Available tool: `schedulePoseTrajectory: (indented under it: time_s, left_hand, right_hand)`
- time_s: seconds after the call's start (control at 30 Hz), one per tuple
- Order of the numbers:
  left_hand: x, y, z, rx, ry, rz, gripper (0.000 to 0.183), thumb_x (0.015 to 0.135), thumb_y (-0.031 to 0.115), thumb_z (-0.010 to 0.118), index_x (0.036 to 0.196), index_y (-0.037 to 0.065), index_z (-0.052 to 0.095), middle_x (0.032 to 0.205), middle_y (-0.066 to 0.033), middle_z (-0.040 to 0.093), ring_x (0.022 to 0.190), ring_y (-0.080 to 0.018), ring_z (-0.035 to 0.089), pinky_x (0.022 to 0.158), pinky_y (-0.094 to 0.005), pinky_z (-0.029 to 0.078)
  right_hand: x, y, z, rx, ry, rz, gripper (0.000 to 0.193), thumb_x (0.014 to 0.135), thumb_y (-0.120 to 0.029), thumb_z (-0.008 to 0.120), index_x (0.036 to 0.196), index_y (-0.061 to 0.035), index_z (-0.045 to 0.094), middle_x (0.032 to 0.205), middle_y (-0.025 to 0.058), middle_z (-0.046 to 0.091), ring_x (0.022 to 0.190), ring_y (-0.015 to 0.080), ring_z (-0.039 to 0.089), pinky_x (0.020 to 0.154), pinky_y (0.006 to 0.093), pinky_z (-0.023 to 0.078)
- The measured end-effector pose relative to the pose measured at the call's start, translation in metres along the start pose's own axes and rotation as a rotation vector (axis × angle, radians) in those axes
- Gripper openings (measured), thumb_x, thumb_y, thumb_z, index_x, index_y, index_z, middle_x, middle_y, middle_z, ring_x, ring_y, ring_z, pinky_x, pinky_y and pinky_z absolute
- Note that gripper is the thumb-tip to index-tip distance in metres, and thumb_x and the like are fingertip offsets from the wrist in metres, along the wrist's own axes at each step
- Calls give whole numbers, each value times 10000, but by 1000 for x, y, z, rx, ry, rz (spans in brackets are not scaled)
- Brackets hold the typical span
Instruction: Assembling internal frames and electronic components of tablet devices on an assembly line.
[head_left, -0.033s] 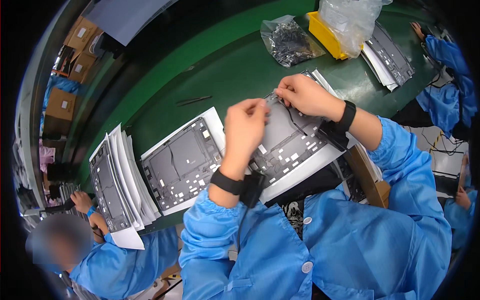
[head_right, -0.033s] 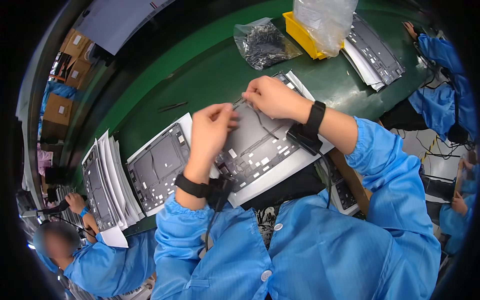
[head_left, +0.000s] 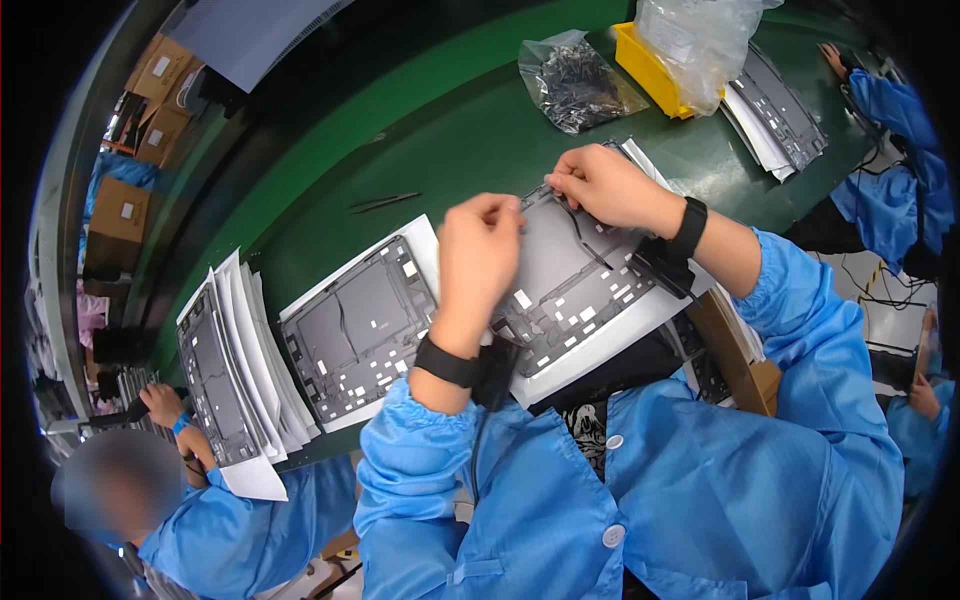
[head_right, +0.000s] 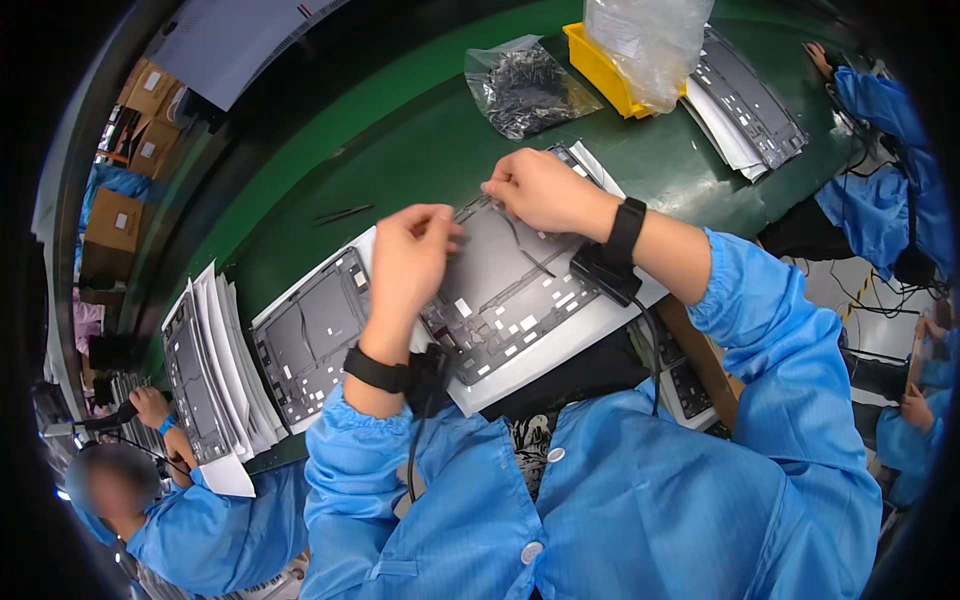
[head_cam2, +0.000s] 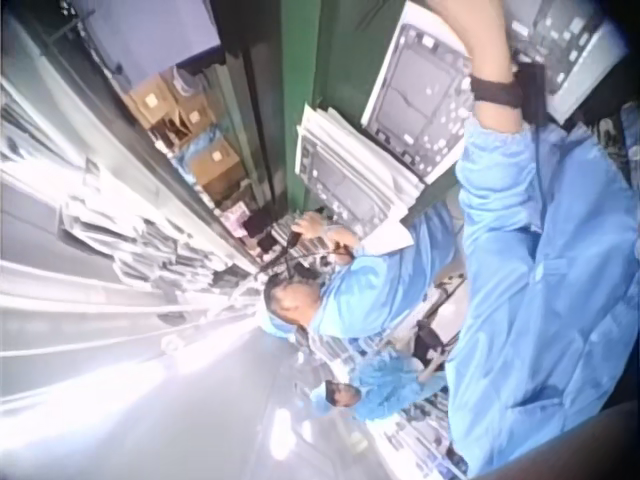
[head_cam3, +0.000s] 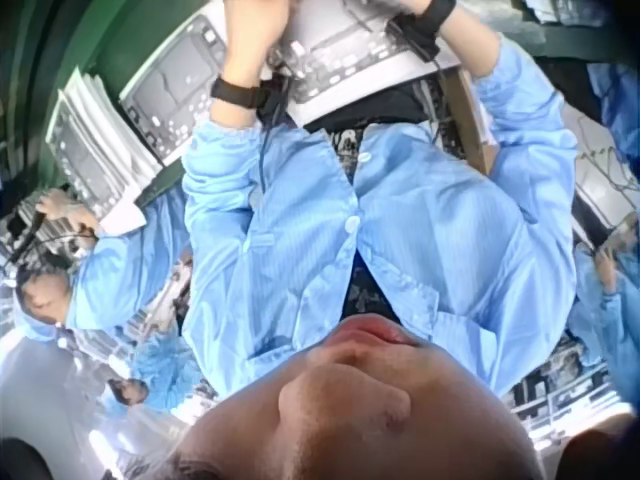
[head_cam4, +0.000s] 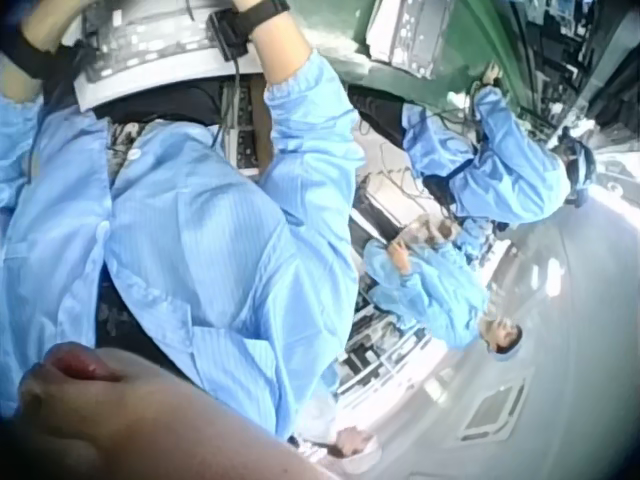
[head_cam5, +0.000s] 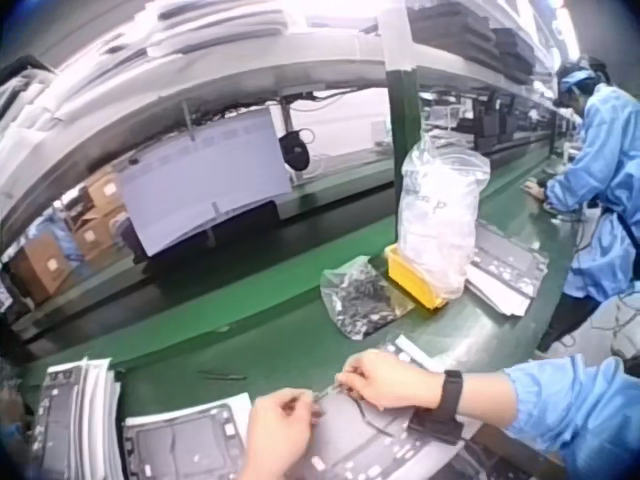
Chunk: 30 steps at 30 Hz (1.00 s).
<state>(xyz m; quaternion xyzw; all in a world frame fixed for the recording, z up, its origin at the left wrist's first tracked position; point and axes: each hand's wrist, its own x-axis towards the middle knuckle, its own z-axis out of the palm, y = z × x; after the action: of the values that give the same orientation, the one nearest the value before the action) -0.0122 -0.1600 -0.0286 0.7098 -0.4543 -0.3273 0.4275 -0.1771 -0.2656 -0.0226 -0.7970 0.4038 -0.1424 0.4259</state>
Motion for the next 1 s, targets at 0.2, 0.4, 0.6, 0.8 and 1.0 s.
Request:
schedulePoseTrajectory:
  time_s: [0.2,0.4,0.6,0.8,1.0]
  left_hand:
    - [20,-5,-7,447,45,168,167,868,137,628,902,-14,691,827,-158,691,766,-289,671,719,-372,523]
    - [25,-13,0,402,-9,140,119,844,119,654,871,11,695,875,-153,664,819,-312,655,753,-396,516]
    - [25,-15,-1,330,-12,150,129,833,128,673,853,4,702,869,-152,660,819,-309,652,757,-391,511]
    - [32,-15,4,320,-21,223,148,798,125,725,857,-11,719,836,-151,681,760,-274,660,715,-361,512]
    - [36,-13,6,312,-19,261,143,780,116,756,871,6,747,810,-133,698,710,-242,666,678,-331,512]
  right_hand:
    - [17,10,19,-149,107,-105,297,899,-238,645,791,38,666,649,182,639,604,311,642,601,394,489]
    - [15,2,26,-234,161,-97,283,875,-229,664,773,36,670,672,205,643,663,364,651,638,423,500]
    - [16,4,30,-274,198,-131,275,865,-224,666,754,28,667,681,219,638,702,394,647,650,447,502]
    - [14,4,32,-333,209,-138,290,871,-232,657,730,21,646,691,227,639,706,403,645,656,461,506]
    - [11,-1,35,-415,190,-69,294,891,-233,620,782,35,671,729,260,654,758,424,667,677,485,538]
